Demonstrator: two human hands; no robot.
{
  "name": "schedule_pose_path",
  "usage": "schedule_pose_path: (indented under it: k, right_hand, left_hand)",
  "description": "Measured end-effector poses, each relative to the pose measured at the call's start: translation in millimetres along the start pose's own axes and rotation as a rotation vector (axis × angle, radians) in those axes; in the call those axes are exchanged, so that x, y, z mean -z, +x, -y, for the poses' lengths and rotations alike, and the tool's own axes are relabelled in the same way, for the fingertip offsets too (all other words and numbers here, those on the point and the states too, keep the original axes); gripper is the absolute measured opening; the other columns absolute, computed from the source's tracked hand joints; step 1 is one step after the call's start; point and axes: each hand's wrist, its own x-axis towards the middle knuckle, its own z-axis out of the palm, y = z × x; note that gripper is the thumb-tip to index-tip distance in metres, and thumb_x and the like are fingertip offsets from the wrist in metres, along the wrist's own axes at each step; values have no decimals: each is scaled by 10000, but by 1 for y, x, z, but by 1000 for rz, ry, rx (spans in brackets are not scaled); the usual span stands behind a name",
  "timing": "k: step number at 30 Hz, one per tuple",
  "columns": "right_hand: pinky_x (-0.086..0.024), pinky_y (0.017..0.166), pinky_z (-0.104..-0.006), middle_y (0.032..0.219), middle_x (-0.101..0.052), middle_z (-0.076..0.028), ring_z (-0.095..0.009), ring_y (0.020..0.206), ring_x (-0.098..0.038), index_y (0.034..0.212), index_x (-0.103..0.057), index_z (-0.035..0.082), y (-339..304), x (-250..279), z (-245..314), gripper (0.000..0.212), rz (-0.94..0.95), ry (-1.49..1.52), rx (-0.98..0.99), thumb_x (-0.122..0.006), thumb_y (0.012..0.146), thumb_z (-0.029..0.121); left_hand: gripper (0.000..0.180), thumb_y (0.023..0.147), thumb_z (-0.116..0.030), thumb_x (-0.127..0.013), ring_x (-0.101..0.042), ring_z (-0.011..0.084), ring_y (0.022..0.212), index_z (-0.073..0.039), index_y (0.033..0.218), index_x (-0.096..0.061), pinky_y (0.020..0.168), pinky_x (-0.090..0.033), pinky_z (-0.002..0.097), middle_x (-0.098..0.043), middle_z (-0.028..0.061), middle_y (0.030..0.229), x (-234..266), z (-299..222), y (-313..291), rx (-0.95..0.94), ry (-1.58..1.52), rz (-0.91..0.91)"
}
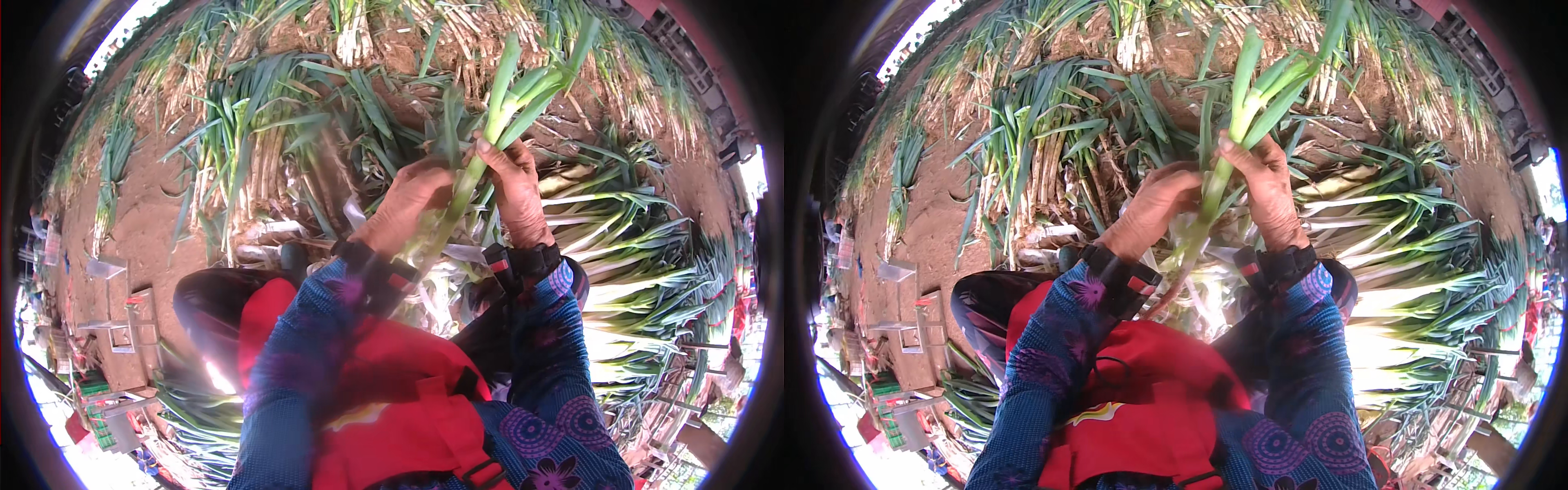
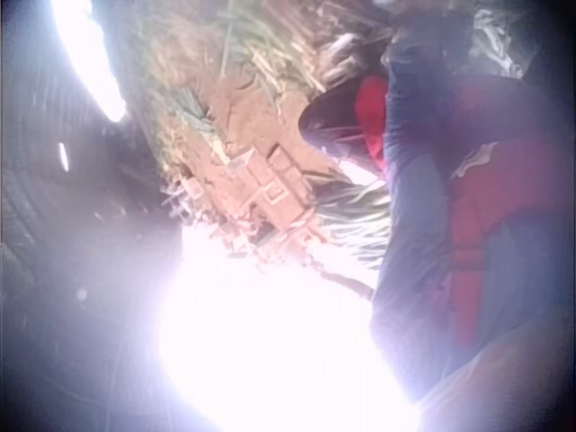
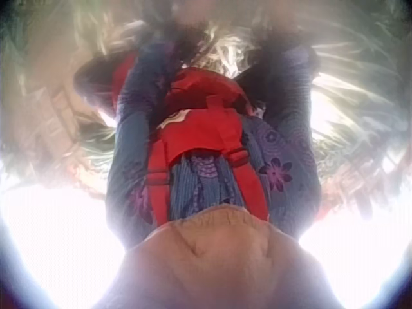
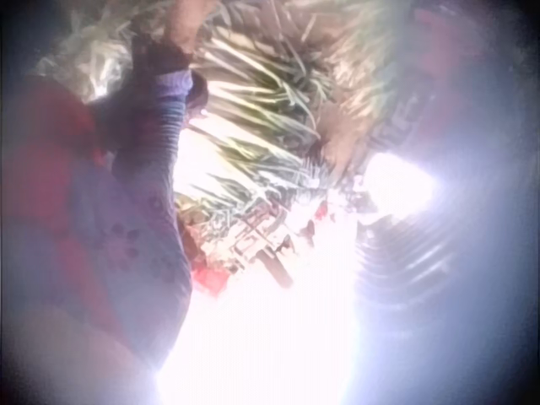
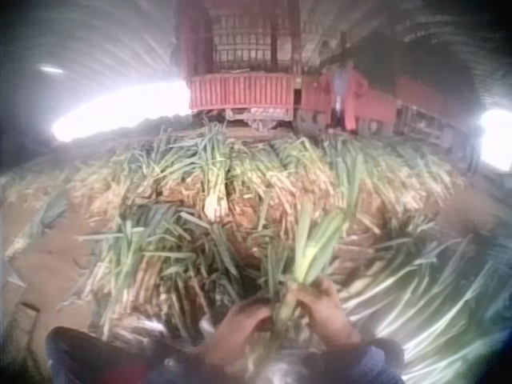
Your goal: The person peels the outer layers from a leek by hand, wraps a plastic strip around the white part, and places it onto a pile. This process is repeated with other leeks, one at a time, while the person occasionally moves aside loose leaves to reach more leeks.
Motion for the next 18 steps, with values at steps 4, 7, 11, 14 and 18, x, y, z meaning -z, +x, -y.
schedule_pose_path:
  k: [4, 7, 11, 14, 18]
  right_hand:
    - [-463, 715, -285, 839, -634, -47, -146, 782, -601, 1063, -610, 21, 3, 0, -6, 259, 2, 167, -19, -671, 864, 175]
    - [-473, 740, -301, 850, -633, -64, -175, 789, -609, 1062, -606, 15, 3, 1, -6, 256, 76, 224, -23, -664, 865, 169]
    - [-479, 768, -327, 858, -632, -82, -201, 796, -614, 1056, -602, 5, 5, 5, -5, 239, 166, 247, -18, -643, 877, 158]
    - [-479, 787, -347, 854, -625, -94, -226, 813, -616, 1048, -598, 2, 5, 9, -2, 240, 251, 273, -46, -635, 876, 165]
    - [-468, 792, -374, 842, -612, -104, -250, 833, -607, 1010, -592, 6, 7, 6, -4, 277, 521, 329, -16, -664, 845, 216]
  left_hand:
    - [399, 885, -309, -652, -558, 115, 841, -14, 1144, -580, 755, -466, 277, -593, 15, 955, 8, 21, 2, 111, 99, 144]
    - [394, 904, -287, -624, -565, 123, 845, -6, 1173, -563, 756, -475, 300, -595, 25, 955, 5, 30, 2, 88, -65, 114]
    - [363, 913, -247, -602, -569, 127, 846, 9, 1168, -560, 753, -480, 291, -598, 34, 963, 6, 31, -1, 107, -282, 149]
    - [311, 913, -220, -596, -577, 127, 834, 7, 1123, -574, 755, -477, 279, -605, 36, 956, 2, 29, -3, 128, -366, 212]
    - [225, 920, -191, -569, -588, 129, 802, -12, 1056, -585, 755, -474, 280, -613, 36, 931, 31, 50, 7, 95, -16, 350]
